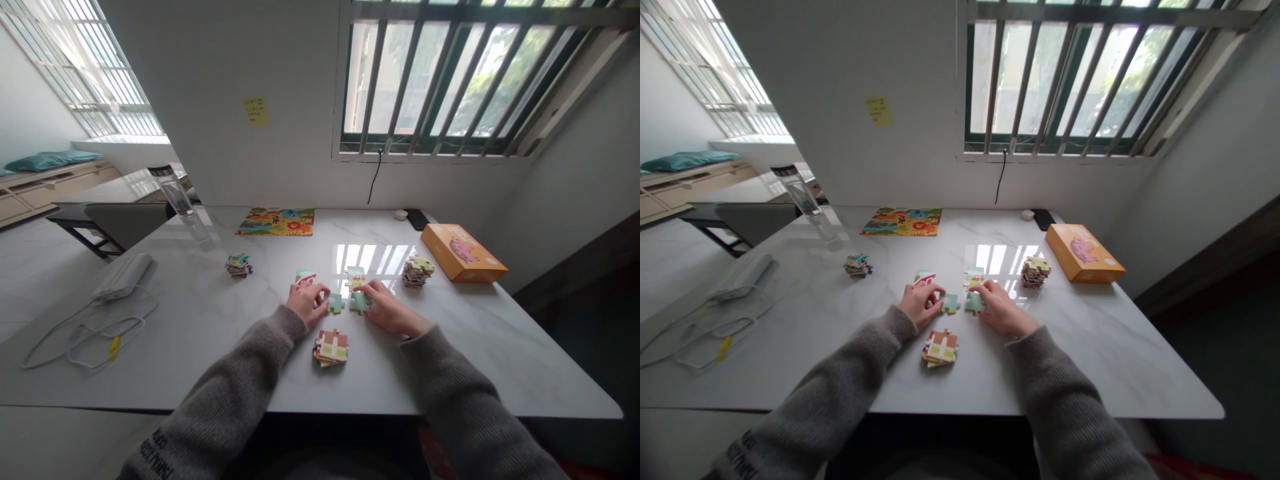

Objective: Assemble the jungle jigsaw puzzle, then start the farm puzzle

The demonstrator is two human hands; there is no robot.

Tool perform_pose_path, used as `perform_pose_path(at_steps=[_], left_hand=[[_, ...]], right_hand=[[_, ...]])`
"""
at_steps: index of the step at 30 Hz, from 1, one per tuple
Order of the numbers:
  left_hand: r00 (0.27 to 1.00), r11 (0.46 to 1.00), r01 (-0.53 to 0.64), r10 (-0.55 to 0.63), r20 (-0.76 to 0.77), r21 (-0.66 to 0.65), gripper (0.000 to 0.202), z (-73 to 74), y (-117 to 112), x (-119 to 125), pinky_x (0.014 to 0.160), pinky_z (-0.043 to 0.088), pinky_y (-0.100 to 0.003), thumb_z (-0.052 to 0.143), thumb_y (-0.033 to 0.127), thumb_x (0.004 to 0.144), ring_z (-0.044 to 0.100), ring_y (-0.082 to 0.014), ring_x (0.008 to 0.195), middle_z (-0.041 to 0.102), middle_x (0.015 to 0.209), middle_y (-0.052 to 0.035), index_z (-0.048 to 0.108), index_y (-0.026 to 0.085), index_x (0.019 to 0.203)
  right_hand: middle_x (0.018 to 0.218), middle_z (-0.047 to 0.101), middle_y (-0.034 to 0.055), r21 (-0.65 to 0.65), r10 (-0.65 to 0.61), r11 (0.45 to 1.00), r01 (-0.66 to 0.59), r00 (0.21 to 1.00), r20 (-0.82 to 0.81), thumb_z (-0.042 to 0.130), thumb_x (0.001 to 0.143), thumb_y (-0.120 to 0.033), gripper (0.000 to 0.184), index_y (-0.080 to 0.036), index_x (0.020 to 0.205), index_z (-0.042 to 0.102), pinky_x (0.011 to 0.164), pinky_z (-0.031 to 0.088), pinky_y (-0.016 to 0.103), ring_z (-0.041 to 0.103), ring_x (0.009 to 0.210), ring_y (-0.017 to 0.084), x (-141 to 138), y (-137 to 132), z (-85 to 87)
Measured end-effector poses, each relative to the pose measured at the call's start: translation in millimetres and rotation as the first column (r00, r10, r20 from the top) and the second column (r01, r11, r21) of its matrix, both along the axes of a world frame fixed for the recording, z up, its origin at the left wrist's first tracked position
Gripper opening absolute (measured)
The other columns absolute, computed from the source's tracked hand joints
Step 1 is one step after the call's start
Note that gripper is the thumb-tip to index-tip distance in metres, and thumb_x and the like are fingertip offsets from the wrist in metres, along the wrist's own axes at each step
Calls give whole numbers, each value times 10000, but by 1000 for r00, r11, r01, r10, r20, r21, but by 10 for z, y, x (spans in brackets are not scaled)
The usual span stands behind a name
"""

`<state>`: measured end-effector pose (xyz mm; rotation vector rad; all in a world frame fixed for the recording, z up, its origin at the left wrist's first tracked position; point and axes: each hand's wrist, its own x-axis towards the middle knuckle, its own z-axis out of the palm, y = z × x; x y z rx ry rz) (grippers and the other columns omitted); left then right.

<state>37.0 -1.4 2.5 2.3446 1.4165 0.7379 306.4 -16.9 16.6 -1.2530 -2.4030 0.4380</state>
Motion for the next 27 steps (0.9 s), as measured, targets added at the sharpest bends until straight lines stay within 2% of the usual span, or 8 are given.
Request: perform_pose_path(at_steps=[2,4,7,9,17,23,27], left_hand=[[993,998,9,-2,-115,62,191,-21,13,-27,945,378,-489,672,289,813,585,-283,974,665,860,-59,711,218,985],[984,988,92,-70,-166,124,209,-50,33,-58,959,376,-475,675,306,813,555,-296,1051,657,992,-82,715,227,1002],[962,961,234,-207,-176,147,217,-106,63,-84,973,391,-443,670,330,823,550,-272,1050,648,1073,-71,706,239,1016],[952,954,270,-245,-181,128,204,-140,79,-87,974,398,-440,667,346,832,553,-264,1034,653,1071,-59,703,242,1003],[946,954,281,-256,-196,106,209,-173,105,-98,973,393,-447,628,352,887,561,-257,1040,663,1106,-58,699,241,1048],[951,957,264,-237,-199,121,209,-193,101,-109,985,356,-453,628,373,891,563,-259,1050,670,1111,-49,700,253,1045],[954,961,248,-221,-202,121,200,-207,108,-128,988,330,-455,638,365,885,552,-262,1050,673,1128,-48,702,265,1046]], right_hand=[[1148,534,84,26,29,999,-29,999,-14,605,758,-36,593,-266,1302,551,964,486,394,564,1066,238,-49,-9,-9],[1139,538,81,47,53,998,-52,999,-6,602,771,-36,559,-280,1274,587,951,486,398,560,1050,236,-98,-16,-28],[1114,552,74,70,76,995,-78,997,33,592,795,-41,488,-295,1207,650,939,477,406,548,1038,237,-151,-20,-62],[1120,556,74,78,84,993,-88,995,54,585,811,-46,446,-297,1168,677,944,468,415,540,1046,241,-171,-20,-82],[1141,584,76,84,100,990,-109,989,104,602,875,-122,358,-309,1165,693,938,459,427,556,1056,243,-168,-32,-91],[1131,610,85,82,9,997,-8,1000,-9,609,879,-179,358,-240,1232,593,943,482,417,556,1067,250,-199,-49,-120],[1145,625,111,143,-19,989,30,997,-78,500,938,-159,300,-221,1209,612,952,488,436,547,1067,265,-147,-19,-97]])
